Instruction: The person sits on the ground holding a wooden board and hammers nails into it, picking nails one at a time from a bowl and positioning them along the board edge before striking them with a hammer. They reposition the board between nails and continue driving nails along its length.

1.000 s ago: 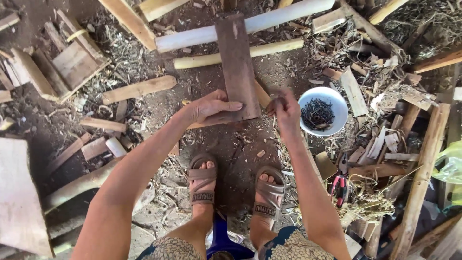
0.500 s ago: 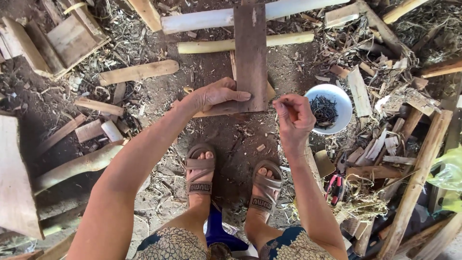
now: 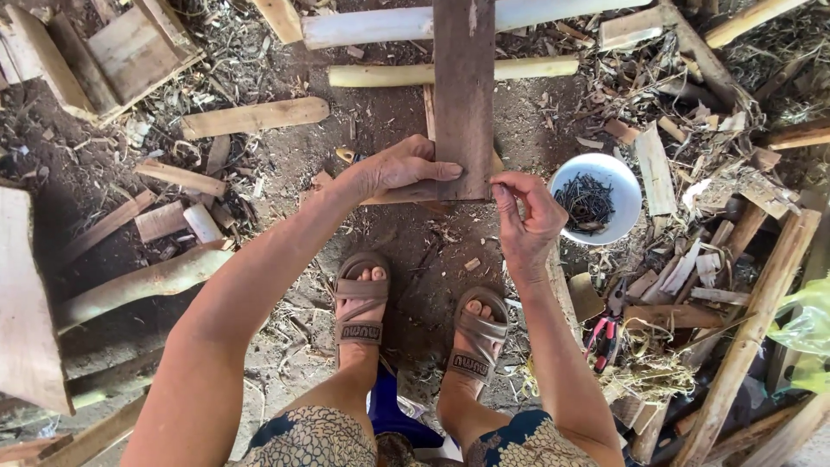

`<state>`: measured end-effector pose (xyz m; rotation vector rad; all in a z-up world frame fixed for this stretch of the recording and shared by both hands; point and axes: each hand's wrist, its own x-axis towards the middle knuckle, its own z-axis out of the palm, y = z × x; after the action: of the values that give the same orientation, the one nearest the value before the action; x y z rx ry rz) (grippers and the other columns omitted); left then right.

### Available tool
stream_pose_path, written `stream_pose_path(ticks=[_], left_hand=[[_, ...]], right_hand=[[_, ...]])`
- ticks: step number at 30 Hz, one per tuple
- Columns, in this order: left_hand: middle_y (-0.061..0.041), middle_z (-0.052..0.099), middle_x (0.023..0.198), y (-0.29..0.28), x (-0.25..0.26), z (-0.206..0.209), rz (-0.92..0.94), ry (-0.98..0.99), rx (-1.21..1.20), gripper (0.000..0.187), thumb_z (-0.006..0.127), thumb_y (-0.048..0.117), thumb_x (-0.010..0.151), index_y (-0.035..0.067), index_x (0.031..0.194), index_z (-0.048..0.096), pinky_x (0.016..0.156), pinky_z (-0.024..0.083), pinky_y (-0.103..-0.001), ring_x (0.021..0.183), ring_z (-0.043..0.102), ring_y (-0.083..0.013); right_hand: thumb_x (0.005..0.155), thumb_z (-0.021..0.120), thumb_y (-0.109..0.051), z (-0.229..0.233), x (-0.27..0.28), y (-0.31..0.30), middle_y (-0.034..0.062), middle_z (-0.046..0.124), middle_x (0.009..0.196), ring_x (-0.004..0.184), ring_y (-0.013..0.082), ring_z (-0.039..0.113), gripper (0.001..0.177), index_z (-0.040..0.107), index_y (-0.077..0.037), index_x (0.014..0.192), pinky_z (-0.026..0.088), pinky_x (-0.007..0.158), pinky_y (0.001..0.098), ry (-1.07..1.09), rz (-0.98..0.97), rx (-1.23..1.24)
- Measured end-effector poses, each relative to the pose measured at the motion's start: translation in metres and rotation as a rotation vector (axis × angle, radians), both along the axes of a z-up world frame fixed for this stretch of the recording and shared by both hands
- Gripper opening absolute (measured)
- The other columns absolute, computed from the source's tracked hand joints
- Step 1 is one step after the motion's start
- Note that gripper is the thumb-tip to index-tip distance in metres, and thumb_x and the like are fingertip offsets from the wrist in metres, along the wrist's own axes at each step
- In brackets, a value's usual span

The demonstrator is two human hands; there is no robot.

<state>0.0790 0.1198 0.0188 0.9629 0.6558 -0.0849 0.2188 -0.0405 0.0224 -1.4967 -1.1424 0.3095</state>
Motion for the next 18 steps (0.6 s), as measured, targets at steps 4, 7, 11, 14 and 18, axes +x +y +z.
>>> stream_pose_path(ticks=[4,7,11,14,18], left_hand=[[-0.013,0.069,0.095,0.002,0.001,-0.002,-0.030,0.040,0.100,0.045,0.069,0.024,0.077,-0.008,0.108,0.059,0.079,0.058,-0.032,0.087,0.068,-0.0181],[-0.012,0.069,0.096,0.001,0.002,-0.006,-0.021,0.048,0.114,0.045,0.069,0.024,0.076,-0.007,0.109,0.059,0.079,0.058,-0.031,0.087,0.067,-0.0167],[-0.012,0.069,0.093,0.001,0.003,-0.013,-0.020,0.041,0.178,0.045,0.069,0.024,0.077,-0.008,0.107,0.060,0.077,0.058,-0.029,0.083,0.068,-0.0151],[-0.014,0.069,0.088,-0.001,0.004,-0.018,-0.015,0.081,0.277,0.042,0.070,0.022,0.079,-0.010,0.103,0.061,0.071,0.057,-0.031,0.076,0.067,-0.0166],[-0.016,0.068,0.085,-0.005,0.008,-0.018,0.082,0.103,0.297,0.037,0.071,0.014,0.078,-0.012,0.101,0.061,0.062,0.057,-0.031,0.071,0.066,-0.0173]], right_hand=[[0.087,0.069,-0.001,0.005,-0.003,0.001,0.0040,0.066,0.088,0.078,0.0131,0.062,0.007,0.064,-0.003,0.091,0.049,0.069,0.0256,-0.184,-0.004,0.005],[0.085,0.071,-0.002,0.003,-0.005,0.004,0.0037,0.067,0.087,0.079,0.0141,0.063,0.008,0.064,-0.005,0.090,0.050,0.069,0.0267,-0.237,-0.038,-0.014],[0.086,0.072,-0.004,0.000,-0.002,0.006,0.0020,0.067,0.085,0.077,0.0127,0.062,0.008,0.064,-0.005,0.089,0.050,0.066,0.0264,-0.247,-0.018,-0.011],[0.085,0.072,-0.005,-0.002,0.000,0.007,0.0008,0.066,0.082,0.074,0.0130,0.061,0.008,0.064,-0.005,0.087,0.048,0.063,0.0265,-0.338,-0.016,-0.017],[0.086,0.072,-0.006,0.001,0.002,0.009,0.0004,0.064,0.080,0.072,0.0133,0.060,0.008,0.064,-0.005,0.087,0.047,0.062,0.0265,-0.368,-0.012,-0.037]])
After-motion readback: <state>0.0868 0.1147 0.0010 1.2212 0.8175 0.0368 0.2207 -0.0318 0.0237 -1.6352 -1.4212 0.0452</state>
